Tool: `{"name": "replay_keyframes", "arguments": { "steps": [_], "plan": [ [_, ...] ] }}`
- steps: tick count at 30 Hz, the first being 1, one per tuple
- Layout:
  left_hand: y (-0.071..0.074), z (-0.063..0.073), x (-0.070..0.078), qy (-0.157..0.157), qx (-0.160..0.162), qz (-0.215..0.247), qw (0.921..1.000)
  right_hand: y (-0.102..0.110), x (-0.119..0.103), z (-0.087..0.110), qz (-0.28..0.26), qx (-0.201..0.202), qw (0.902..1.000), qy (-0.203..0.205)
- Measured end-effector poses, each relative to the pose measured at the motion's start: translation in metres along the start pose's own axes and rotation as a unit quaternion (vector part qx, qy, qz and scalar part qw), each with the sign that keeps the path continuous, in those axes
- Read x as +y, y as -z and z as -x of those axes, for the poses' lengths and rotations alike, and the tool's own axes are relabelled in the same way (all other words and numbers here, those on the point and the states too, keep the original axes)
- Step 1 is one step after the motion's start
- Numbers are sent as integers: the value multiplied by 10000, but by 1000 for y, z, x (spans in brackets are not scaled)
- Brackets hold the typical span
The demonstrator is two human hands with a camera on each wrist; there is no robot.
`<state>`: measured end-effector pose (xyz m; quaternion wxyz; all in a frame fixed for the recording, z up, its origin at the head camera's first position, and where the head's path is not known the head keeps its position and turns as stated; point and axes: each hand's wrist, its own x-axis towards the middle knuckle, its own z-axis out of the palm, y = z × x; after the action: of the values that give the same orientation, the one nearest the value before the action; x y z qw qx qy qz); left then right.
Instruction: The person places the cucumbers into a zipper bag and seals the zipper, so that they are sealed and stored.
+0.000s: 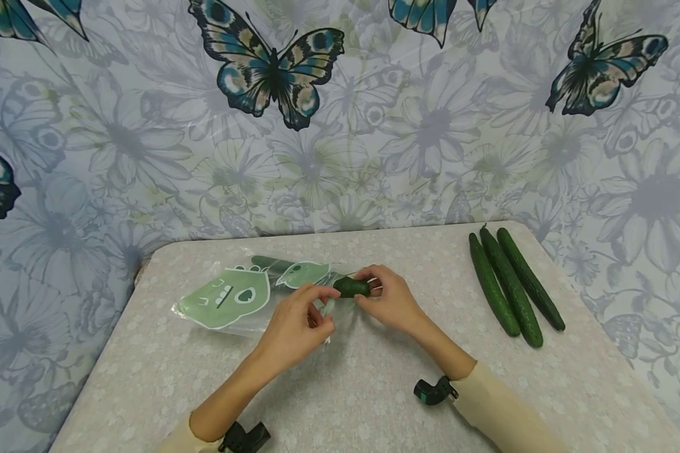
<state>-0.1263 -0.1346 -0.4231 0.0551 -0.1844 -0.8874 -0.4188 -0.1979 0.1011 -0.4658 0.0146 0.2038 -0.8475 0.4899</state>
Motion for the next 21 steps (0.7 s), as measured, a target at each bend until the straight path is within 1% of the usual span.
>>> {"name": "replay_keyframes", "arguments": {
  "steps": [3, 9, 14, 21],
  "plan": [
    [-1, 0, 1, -48, -6, 33, 10000, -1, 3, -1, -245, 28, 9997, -41],
    [-1, 0, 3, 14, -43, 70, 10000, -10, 5, -7, -596, 46, 9982, -100],
    [-2, 0, 3, -25, -72, 126, 9999, -23, 3, -13, -707, 201, 9972, -152],
    [-2, 1, 4, -76, -12, 71, 9999, -40, 2, -21, -681, 386, 9966, -255]
  ]
}}
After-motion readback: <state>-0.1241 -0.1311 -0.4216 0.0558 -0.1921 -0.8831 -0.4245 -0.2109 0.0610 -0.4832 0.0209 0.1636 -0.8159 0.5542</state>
